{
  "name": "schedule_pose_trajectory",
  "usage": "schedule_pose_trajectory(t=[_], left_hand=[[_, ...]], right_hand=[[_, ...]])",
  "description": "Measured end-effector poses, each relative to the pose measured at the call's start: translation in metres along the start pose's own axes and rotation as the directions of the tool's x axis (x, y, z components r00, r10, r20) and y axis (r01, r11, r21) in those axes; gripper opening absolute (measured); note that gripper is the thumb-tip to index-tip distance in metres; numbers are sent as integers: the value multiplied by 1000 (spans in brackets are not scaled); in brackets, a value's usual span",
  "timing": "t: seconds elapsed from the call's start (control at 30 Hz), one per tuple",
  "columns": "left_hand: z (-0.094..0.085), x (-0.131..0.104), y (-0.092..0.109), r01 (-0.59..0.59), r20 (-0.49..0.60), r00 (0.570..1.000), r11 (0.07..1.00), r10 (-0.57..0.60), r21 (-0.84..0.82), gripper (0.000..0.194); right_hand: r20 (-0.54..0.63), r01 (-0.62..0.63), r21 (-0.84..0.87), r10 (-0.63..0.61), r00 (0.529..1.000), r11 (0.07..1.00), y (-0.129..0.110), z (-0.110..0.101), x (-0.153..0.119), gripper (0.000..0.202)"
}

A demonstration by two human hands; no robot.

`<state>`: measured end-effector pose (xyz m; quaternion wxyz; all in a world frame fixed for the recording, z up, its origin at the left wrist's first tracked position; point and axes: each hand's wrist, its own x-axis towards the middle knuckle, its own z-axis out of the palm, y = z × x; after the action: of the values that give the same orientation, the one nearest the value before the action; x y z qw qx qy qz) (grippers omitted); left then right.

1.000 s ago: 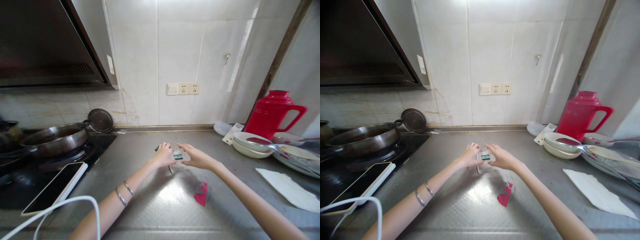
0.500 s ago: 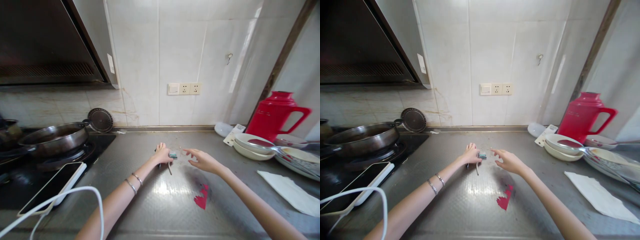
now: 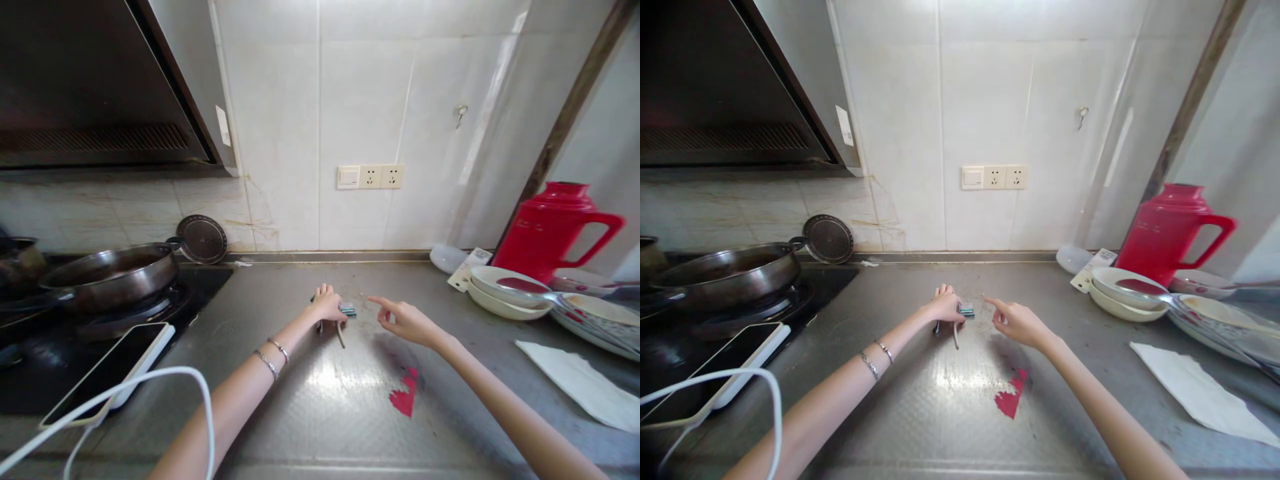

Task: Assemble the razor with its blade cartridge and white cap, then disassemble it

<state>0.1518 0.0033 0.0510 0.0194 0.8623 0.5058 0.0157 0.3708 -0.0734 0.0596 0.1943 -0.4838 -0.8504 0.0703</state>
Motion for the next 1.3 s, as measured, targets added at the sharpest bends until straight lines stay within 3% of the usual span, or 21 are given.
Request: schedule_pose_trajectory(t=[0.13, 0.23, 0.33, 0.43, 0.67, 0.8, 1.0, 1.3], left_hand=[[0, 0, -2, -54, -46, 998, 998, 53, -36, 50], [1, -2, -10, -118, -164, 981, 988, 101, -95, 50], [0, -8, -25, -96, -296, 954, 982, 44, -163, 44], [-2, -18, -47, -28, -359, 932, 975, -54, -219, 35], [13, -40, -111, 203, -300, 915, 950, -270, -235, 36], [31, -47, -132, 273, -286, 899, 935, -332, -227, 35], [44, -49, -135, 288, -302, 891, 937, -338, -198, 31], [44, -52, -131, 262, -305, 911, 961, -278, -93, 35]], right_hand=[[-16, 4, 17, -4, 1000, 1000, 2, 2, 1, 55], [-26, -6, 31, 7, 1000, 1000, 12, 8, 4, 54], [-43, -54, 22, 55, 998, 998, 30, 17, 9, 51], [-61, -135, -36, 132, 989, 990, 49, 27, 16, 51], [-152, -328, -226, 300, 942, 917, 81, 48, 27, 48], [-199, -403, -241, 362, 911, 883, 88, 58, 23, 44], [-229, -431, -264, 378, 897, 863, 86, 62, 18, 42], [-231, -440, -264, 386, 893, 858, 87, 63, 18, 42]])
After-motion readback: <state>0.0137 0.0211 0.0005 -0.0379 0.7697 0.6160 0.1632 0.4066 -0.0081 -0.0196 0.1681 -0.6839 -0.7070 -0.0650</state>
